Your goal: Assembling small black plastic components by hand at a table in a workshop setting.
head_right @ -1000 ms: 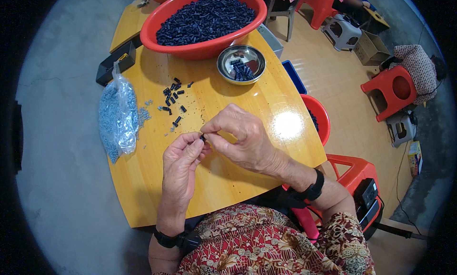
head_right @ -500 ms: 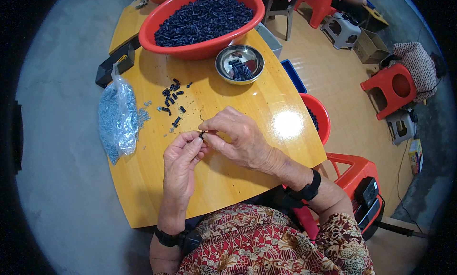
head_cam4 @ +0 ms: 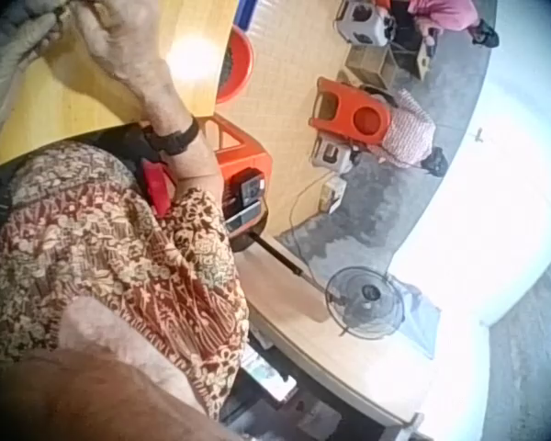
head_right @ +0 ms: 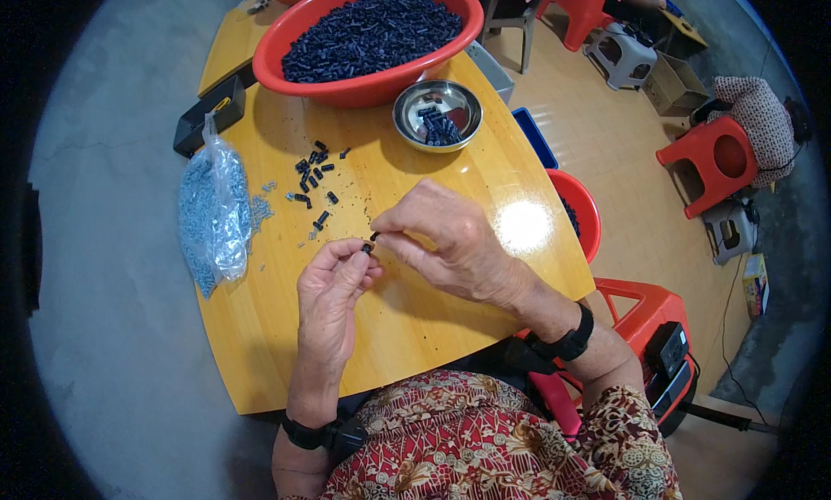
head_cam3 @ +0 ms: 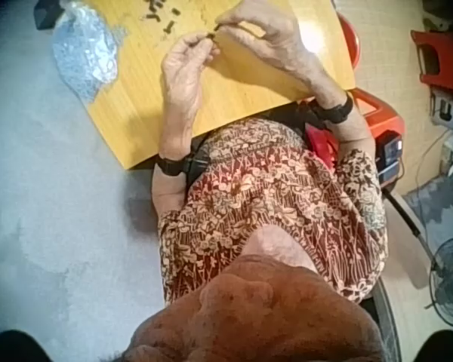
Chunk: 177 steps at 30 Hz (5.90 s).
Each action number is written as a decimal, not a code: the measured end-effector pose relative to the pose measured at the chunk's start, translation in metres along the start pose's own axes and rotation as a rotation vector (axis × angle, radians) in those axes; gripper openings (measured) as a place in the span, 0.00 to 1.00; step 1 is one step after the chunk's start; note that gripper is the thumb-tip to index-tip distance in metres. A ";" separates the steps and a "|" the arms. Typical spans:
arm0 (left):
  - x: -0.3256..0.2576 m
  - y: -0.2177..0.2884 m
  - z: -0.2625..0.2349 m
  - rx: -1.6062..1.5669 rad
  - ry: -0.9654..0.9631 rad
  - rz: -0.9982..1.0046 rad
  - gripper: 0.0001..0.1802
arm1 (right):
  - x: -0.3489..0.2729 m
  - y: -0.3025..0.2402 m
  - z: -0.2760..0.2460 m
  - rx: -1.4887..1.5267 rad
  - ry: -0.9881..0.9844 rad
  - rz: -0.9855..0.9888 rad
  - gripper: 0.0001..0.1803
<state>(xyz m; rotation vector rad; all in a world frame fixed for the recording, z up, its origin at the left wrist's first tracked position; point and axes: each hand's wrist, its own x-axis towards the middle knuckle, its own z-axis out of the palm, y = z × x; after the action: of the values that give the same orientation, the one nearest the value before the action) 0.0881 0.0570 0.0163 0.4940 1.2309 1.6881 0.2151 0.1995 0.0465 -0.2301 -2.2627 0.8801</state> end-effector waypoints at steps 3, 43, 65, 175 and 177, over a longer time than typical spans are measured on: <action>-0.001 0.001 0.001 0.000 0.016 0.000 0.09 | 0.001 0.004 -0.003 -0.012 0.026 0.024 0.06; -0.002 -0.011 -0.001 0.020 0.040 0.087 0.09 | -0.005 0.001 0.023 -0.092 0.003 -0.052 0.07; 0.003 -0.001 0.007 -0.326 0.059 -0.136 0.09 | -0.006 0.002 0.025 -0.353 0.046 -0.166 0.22; 0.006 0.000 0.026 0.416 -0.053 0.268 0.27 | -0.005 0.027 0.049 -0.128 -0.062 -0.515 0.17; 0.004 0.004 0.031 0.316 -0.043 0.221 0.27 | -0.004 0.026 0.045 -0.128 -0.079 -0.486 0.16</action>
<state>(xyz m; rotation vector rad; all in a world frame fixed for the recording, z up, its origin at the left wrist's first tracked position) 0.1074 0.0760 0.0316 0.8809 1.4628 1.6585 0.1863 0.1939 0.0029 0.2941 -2.3019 0.4949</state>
